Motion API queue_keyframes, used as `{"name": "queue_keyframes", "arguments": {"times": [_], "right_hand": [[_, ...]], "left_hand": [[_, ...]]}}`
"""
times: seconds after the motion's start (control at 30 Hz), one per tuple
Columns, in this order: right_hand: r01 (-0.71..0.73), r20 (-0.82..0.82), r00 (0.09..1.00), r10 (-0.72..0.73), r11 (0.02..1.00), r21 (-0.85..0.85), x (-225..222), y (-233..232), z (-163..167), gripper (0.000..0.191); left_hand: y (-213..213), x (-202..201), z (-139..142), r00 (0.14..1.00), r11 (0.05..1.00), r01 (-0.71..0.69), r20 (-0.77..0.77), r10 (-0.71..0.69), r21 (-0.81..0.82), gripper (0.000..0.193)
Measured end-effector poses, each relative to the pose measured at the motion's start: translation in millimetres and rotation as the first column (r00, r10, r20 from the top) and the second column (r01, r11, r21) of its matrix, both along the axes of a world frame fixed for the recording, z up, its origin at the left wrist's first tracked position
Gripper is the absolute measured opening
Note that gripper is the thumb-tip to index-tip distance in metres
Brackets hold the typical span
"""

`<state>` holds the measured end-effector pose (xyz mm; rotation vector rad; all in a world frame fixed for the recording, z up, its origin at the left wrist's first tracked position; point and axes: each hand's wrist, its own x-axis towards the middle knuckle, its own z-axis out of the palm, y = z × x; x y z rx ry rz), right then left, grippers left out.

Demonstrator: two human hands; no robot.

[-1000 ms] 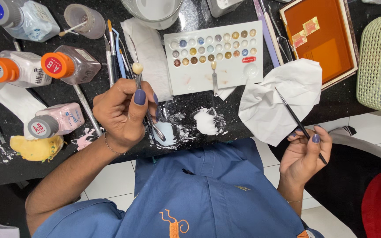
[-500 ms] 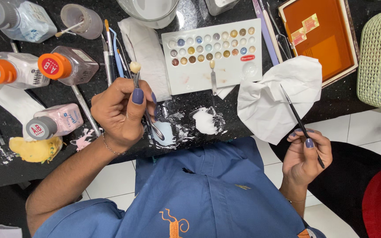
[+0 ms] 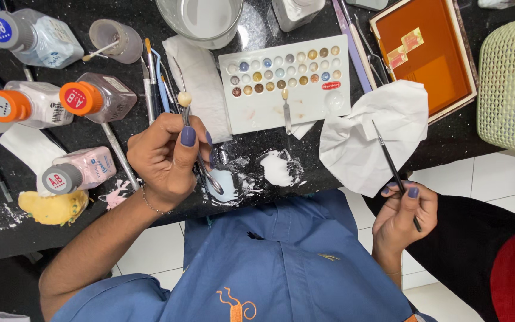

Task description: The person holds a dental crown in a hemostat and uses a fine brush to apply porcelain/ceramic powder mixed with liquid to the crown, dipping the brush into a dappen dish and drawing powder from jars, working over a shade guide palette on the bench.

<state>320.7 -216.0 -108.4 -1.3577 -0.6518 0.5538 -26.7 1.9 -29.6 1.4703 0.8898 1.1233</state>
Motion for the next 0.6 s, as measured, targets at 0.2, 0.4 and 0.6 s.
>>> {"name": "queue_keyframes", "arguments": {"times": [0.2, 0.4, 0.6], "right_hand": [[-0.085, -0.035, 0.996, 0.084, 0.996, -0.021, 2.0, 1.5, 1.2, 0.02], [-0.114, -0.021, 0.993, 0.113, 0.992, -0.056, -4.1, 2.2, 1.4, 0.014], [-0.1, 0.106, 0.991, 0.081, 0.977, 0.188, -5.2, 1.1, -1.2, 0.02]], "left_hand": [[-0.8, -0.9, -0.7, 1.0, 1.0, 0.014, -0.012, -0.014, 0.002, 0.028], [-0.7, -1.7, 0.5, 0.999, 1.0, 0.022, -0.031, -0.022, -0.001, 0.028], [0.1, -1.7, 0.5, 0.999, 1.0, 0.021, -0.034, -0.021, 0.015, 0.028]]}}
